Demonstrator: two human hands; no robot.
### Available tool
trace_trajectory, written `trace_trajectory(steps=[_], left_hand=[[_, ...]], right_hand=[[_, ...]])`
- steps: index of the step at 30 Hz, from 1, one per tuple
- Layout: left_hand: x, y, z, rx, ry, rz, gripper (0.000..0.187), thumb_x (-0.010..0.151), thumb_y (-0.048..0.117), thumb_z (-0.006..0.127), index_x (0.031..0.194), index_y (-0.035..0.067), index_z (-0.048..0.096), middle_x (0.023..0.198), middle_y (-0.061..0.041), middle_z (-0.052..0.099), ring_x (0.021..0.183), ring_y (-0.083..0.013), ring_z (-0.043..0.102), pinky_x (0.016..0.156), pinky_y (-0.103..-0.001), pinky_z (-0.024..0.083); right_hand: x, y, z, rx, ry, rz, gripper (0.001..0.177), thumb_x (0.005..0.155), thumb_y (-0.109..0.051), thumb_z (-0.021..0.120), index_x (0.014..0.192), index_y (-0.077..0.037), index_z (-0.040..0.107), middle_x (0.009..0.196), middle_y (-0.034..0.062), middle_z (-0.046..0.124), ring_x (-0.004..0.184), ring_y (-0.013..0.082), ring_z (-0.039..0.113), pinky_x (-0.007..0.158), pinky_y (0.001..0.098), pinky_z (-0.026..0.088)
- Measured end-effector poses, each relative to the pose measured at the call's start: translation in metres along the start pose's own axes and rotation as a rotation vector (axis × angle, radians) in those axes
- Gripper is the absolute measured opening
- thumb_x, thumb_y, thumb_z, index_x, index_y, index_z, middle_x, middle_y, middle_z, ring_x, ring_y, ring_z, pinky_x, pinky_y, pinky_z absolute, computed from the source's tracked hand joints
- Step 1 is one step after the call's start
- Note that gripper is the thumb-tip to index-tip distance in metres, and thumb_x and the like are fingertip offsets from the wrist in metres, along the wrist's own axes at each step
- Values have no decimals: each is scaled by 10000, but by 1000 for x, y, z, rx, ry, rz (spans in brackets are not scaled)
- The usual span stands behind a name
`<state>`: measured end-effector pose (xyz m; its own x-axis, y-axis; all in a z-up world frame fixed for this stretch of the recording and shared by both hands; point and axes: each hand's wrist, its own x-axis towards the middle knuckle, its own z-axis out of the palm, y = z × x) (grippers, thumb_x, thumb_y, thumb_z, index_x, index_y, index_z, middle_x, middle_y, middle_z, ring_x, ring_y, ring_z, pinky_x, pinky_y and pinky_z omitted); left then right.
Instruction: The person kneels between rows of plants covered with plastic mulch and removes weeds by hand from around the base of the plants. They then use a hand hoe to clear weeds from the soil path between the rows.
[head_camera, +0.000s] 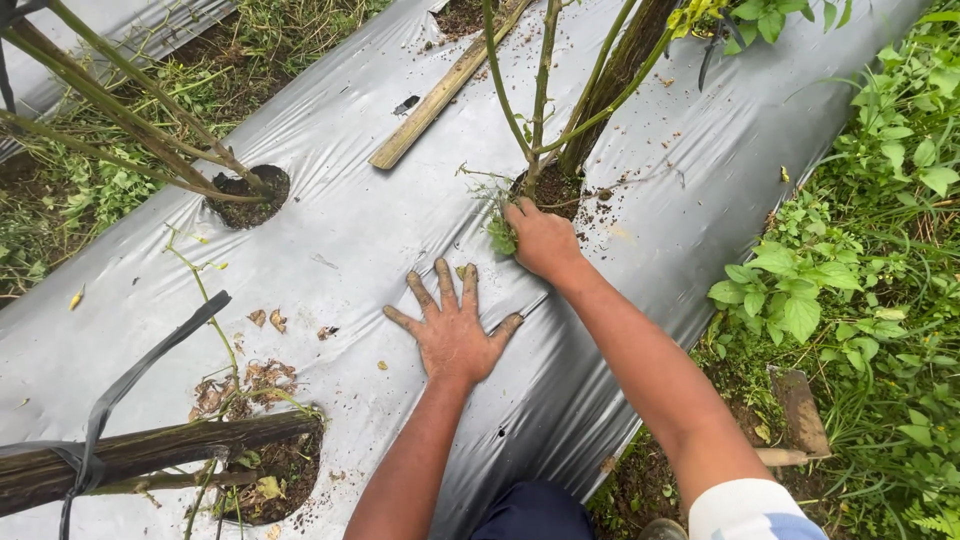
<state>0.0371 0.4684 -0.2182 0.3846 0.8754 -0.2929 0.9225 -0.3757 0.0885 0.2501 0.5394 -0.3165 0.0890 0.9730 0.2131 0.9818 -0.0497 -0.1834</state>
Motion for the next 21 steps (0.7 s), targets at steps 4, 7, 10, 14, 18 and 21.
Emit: trace_trajectory(steps=[4, 7, 10, 14, 18, 21], left_hand=[[1, 0, 0, 3, 5, 3, 999, 871, 872, 254, 1653, 260, 146, 1736, -146, 4, 1541, -533, -71, 1045, -878, -5], [0, -1, -1, -6, 8, 7, 995, 877, 865, 266, 1653, 253, 154, 1735, -149, 7, 1539, -537, -69, 1046, -877, 3], [-1, 0, -4, -13, 11, 9, 998, 877, 862, 270, 1654, 249, 148, 1735, -154, 7, 1538, -543, -62, 1051, -872, 26], [-1, 0, -2, -2, -1, 2, 991, 877, 862, 262, 1654, 259, 142, 1735, -149, 7, 1539, -539, -64, 1047, -876, 10], [1, 0, 0, -5, 9, 2, 989, 874, 866, 256, 1651, 264, 155, 1736, -141, 10, 1541, -532, -60, 1046, -875, 2], [1, -1, 1, -1, 4, 1, 986, 875, 867, 249, 1651, 266, 151, 1736, -140, 6, 1542, -529, -60, 1046, -875, -6]], right_hand=[[0, 25, 22, -107, 65, -132, 198, 891, -128, 511, 1072, -133, 592, 1085, 91, 619, 759, 354, 743, 650, 468, 608], [-18, 26, -1, -143, 62, -99, 221, 913, -109, 503, 1109, -111, 605, 1178, 133, 638, 774, 350, 757, 652, 466, 616], [-18, 34, 15, -287, 241, -181, 212, 909, -140, 504, 1106, -140, 580, 965, 74, 590, 659, 291, 728, 563, 411, 593], [-15, -30, -61, -171, 184, -25, 302, 907, -207, 522, 1194, -115, 525, 951, 88, 565, 657, 335, 716, 568, 462, 590], [10, -41, -44, -24, -36, 219, 486, 908, -121, 560, 1385, -57, 493, 976, 226, 714, 809, 436, 755, 666, 571, 592], [19, -9, 18, -14, 111, 192, 422, 873, -235, 592, 1268, -113, 506, 879, 187, 682, 725, 441, 734, 618, 574, 573]])
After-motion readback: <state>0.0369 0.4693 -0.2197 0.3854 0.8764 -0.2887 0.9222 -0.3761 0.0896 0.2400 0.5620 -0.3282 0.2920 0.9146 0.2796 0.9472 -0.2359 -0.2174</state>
